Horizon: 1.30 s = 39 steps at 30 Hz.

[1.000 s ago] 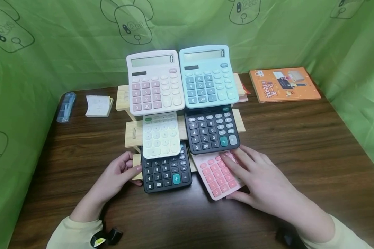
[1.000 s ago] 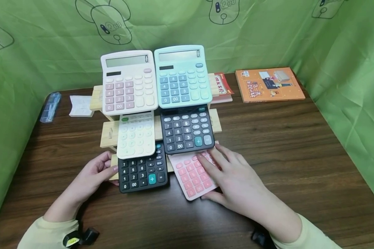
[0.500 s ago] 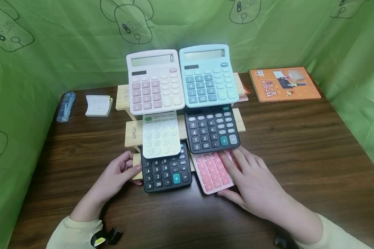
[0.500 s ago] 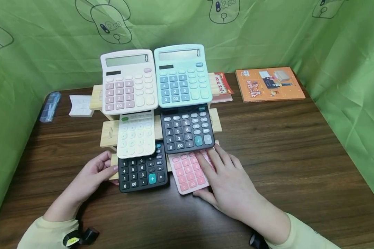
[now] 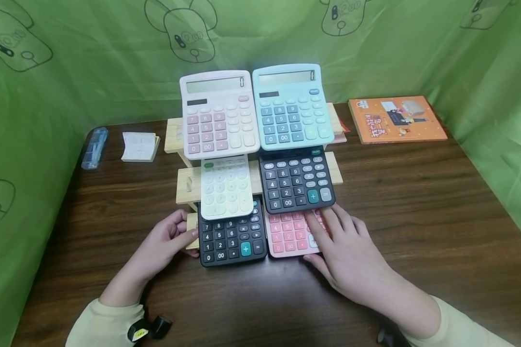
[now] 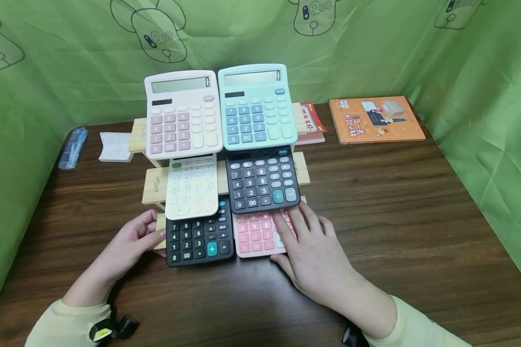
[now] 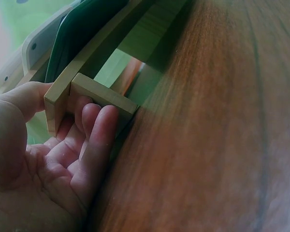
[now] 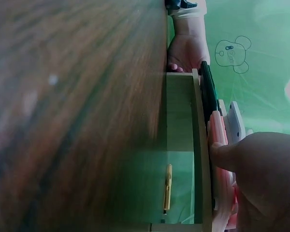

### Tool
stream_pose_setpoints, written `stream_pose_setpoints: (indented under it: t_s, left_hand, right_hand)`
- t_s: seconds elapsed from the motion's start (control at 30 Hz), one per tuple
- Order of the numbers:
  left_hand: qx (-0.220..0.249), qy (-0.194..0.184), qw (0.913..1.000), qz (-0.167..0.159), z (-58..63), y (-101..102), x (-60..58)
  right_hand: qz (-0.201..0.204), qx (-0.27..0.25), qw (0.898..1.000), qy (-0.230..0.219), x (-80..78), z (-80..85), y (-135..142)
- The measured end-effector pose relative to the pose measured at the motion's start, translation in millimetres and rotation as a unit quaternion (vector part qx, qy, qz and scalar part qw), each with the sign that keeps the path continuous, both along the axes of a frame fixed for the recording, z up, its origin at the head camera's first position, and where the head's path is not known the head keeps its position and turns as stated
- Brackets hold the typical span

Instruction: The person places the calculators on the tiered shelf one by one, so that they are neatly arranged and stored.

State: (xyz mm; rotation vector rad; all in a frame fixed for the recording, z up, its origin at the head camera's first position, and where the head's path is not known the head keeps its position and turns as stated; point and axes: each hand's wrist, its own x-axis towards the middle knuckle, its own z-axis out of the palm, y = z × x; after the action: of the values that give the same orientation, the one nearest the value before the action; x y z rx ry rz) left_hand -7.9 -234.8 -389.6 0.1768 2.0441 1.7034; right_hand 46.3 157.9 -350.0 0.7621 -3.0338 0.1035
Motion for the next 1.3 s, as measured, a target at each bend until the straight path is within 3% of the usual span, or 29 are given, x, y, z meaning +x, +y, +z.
stream_pose_setpoints:
  t_s: [0.83,1.3]
  left_hand:
    - [0.017,0.01,0.9998,0.002,-0.4,-3,3.7]
    - [0.027,0.008,0.9996,0.005,0.5,-1,5.1]
  right_hand:
    - [0.014,-0.035,0.999,-0.014,-11.0,2.1,0]
    - [0.001,-0.057,0.998,-0.024,-11.3,7.3,4]
